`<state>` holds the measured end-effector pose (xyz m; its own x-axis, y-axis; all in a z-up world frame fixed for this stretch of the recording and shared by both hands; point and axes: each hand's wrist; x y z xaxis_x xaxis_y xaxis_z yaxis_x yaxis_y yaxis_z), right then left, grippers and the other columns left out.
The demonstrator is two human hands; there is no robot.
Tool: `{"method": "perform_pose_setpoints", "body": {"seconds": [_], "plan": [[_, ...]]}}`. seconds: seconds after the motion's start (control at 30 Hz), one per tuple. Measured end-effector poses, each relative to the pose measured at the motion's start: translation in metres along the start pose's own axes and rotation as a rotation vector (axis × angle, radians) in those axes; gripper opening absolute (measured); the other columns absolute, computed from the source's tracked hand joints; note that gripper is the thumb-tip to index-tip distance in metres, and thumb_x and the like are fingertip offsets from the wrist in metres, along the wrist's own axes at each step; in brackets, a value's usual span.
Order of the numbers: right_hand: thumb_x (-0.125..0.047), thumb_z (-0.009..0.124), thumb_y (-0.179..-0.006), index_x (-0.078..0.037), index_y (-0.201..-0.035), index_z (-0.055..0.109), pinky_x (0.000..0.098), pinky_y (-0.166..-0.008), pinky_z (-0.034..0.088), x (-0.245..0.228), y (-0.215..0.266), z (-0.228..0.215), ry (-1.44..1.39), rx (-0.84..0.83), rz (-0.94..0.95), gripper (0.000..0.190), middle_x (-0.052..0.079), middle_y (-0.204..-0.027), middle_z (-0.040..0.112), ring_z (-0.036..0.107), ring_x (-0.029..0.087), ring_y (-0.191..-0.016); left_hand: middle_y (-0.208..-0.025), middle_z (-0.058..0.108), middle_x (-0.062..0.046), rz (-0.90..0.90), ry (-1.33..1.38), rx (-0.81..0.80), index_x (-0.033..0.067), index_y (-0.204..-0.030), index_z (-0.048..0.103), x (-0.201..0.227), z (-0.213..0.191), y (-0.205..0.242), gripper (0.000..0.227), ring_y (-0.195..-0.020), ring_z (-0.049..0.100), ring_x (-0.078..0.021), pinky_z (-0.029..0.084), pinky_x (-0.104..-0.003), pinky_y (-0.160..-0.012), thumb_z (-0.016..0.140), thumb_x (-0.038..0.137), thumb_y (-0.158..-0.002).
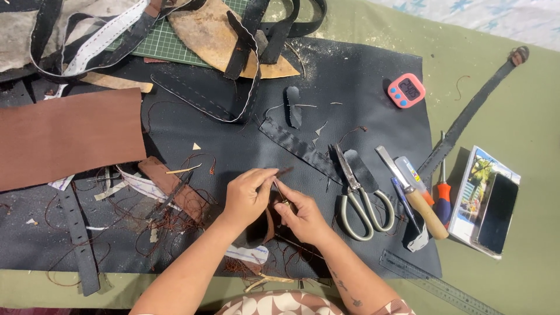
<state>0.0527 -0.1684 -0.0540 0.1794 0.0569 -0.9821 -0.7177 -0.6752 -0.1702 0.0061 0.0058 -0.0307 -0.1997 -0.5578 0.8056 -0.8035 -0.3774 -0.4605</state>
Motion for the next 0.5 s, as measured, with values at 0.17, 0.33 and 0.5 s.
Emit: {"method": "perform_pose_setpoints", "body": {"seconds": [0.17,0.33,0.5], "plan": [[-0.006,0.061,-0.098,-0.005,-0.147,0.052,0.0258,-0.038,0.057,0.001,0.0,-0.002,0.016,-0.066,0.061,0.05,0.017,-0.075,0.066,0.066,0.017,-0.051,-0.078,0.076,-0.009,-0.172,0.142,-0.026,0.0093,-0.096,0.079,-0.003,-0.005,-0.005,0.012,-0.079,0.074,-0.0278,0.058,-0.038,-0.071,0.068,0.007,-0.094],[-0.004,0.058,-0.099,-0.008,-0.15,0.048,0.0237,-0.04,0.056,0.006,0.003,-0.004,-0.046,-0.106,0.08,0.052,0.014,-0.078,0.069,0.064,0.014,-0.052,-0.078,0.076,-0.007,-0.276,0.307,-0.036,0.0084,-0.092,0.079,-0.015,-0.005,-0.003,0.01,-0.08,0.071,-0.0191,0.056,-0.037,-0.075,0.069,0.007,-0.094],[-0.002,0.051,-0.101,-0.01,-0.154,0.045,0.0228,-0.039,0.05,0.01,0.003,-0.005,-0.493,-0.186,0.237,0.054,0.013,-0.081,0.063,0.056,0.011,-0.049,-0.069,0.069,-0.009,-0.242,0.315,-0.06,0.0047,-0.088,0.076,-0.003,-0.016,-0.012,0.011,-0.071,0.064,-0.0183,0.052,-0.036,-0.07,0.068,0.006,-0.095]]}}
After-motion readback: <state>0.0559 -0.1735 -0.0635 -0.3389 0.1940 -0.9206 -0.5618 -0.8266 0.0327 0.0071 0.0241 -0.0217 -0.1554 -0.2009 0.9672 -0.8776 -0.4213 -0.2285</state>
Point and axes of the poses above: each hand's wrist, its own y-axis away from the middle knuckle, its own z-axis out of the palm, x = y × z
